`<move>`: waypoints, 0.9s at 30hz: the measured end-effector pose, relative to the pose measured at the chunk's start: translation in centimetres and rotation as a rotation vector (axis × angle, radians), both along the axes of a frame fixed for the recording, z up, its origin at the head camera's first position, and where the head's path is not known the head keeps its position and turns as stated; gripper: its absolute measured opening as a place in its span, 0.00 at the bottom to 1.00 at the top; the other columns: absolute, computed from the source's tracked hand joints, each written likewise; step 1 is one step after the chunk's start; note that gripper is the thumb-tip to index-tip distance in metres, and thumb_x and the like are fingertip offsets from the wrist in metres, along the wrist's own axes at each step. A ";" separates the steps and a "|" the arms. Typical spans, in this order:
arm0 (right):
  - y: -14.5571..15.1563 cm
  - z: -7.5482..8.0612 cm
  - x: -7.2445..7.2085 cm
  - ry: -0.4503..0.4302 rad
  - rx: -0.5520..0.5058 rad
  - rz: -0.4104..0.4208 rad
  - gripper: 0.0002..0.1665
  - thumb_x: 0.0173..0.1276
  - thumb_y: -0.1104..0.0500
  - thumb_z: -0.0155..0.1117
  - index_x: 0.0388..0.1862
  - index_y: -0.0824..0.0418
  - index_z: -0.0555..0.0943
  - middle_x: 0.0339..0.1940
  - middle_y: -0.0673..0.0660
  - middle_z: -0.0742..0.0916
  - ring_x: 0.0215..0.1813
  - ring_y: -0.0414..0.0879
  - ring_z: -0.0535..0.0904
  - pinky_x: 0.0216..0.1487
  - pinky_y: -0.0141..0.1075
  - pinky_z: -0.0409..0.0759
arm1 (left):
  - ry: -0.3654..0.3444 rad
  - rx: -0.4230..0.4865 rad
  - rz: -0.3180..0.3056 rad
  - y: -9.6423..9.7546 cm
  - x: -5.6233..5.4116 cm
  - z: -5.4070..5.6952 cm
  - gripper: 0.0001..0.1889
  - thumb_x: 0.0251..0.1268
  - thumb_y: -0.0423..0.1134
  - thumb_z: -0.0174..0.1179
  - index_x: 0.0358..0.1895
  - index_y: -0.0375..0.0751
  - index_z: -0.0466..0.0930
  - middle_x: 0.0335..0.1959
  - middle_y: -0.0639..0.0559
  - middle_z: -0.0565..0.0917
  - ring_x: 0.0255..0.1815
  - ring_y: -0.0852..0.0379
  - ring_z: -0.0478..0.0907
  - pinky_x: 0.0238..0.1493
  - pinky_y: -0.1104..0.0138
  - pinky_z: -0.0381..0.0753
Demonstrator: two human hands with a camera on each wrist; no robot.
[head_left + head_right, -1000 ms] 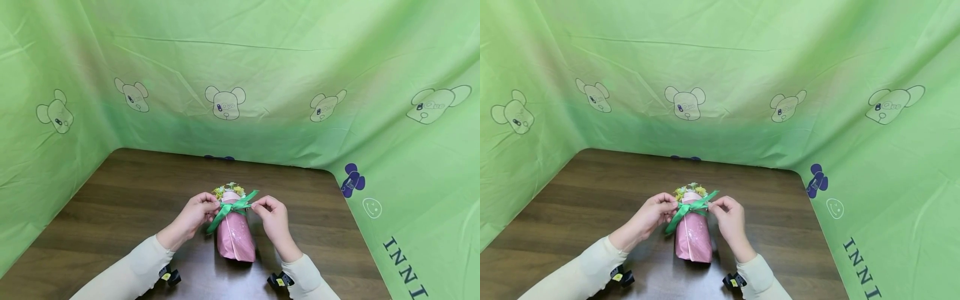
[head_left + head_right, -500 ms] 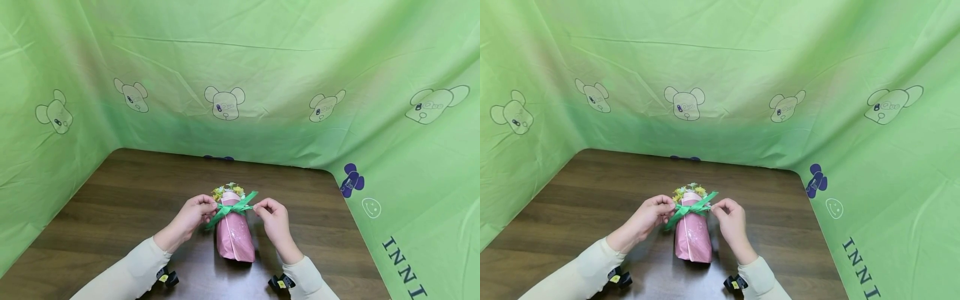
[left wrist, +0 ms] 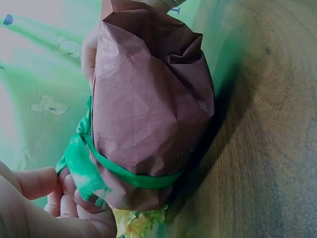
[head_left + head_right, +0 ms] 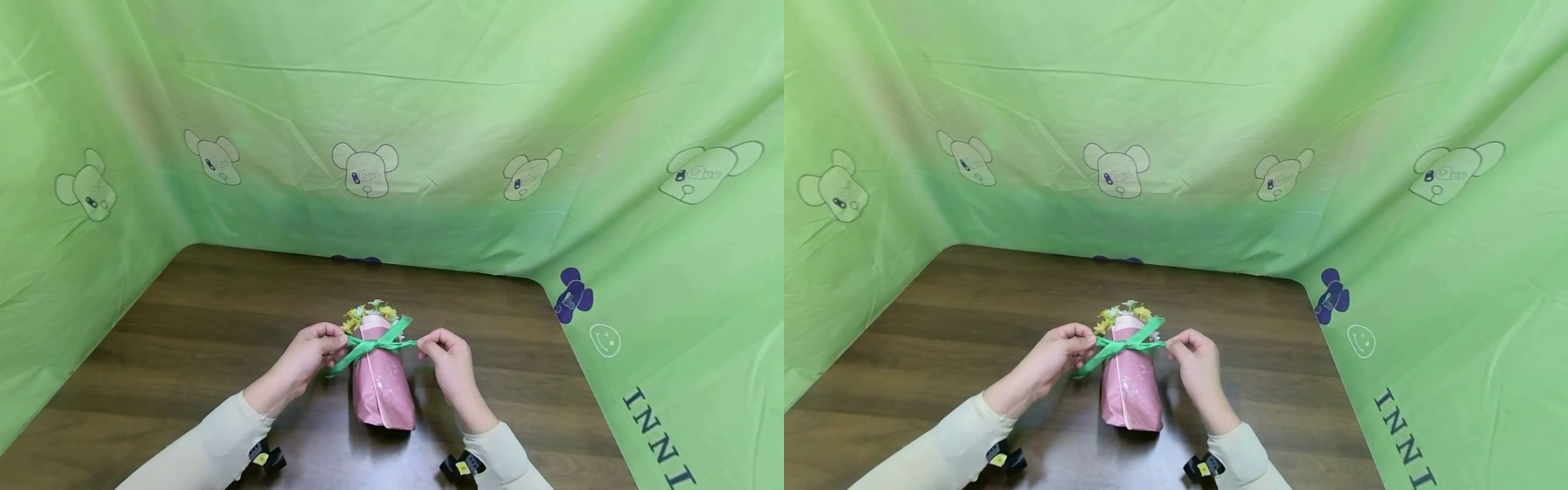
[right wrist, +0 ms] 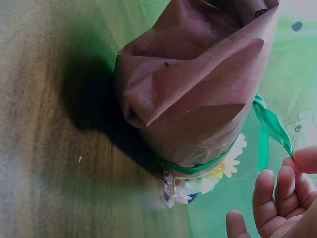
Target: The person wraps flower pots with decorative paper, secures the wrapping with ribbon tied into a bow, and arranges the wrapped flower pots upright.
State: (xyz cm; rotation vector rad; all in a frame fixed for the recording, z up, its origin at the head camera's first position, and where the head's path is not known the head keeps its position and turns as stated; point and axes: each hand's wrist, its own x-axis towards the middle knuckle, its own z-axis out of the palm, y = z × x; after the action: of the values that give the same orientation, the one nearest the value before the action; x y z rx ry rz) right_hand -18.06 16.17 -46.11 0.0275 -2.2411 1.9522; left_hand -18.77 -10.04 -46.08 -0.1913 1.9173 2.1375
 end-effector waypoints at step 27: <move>0.3 -0.5 0.0 -0.154 -0.130 0.036 0.08 0.61 0.75 0.60 0.24 0.68 0.77 0.26 0.55 0.83 0.26 0.42 0.81 0.39 0.33 0.81 | 0.026 0.007 -0.015 -1.1 0.5 -0.6 0.04 0.72 0.30 0.59 0.36 0.37 0.77 0.25 0.55 0.77 0.26 0.60 0.70 0.28 0.70 0.71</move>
State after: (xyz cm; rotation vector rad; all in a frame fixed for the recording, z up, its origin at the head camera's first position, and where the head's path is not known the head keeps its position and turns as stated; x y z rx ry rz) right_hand -18.09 16.46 -46.62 -0.1036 -2.2130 2.1848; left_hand -18.24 -11.14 -46.69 -0.1478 1.9197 2.1468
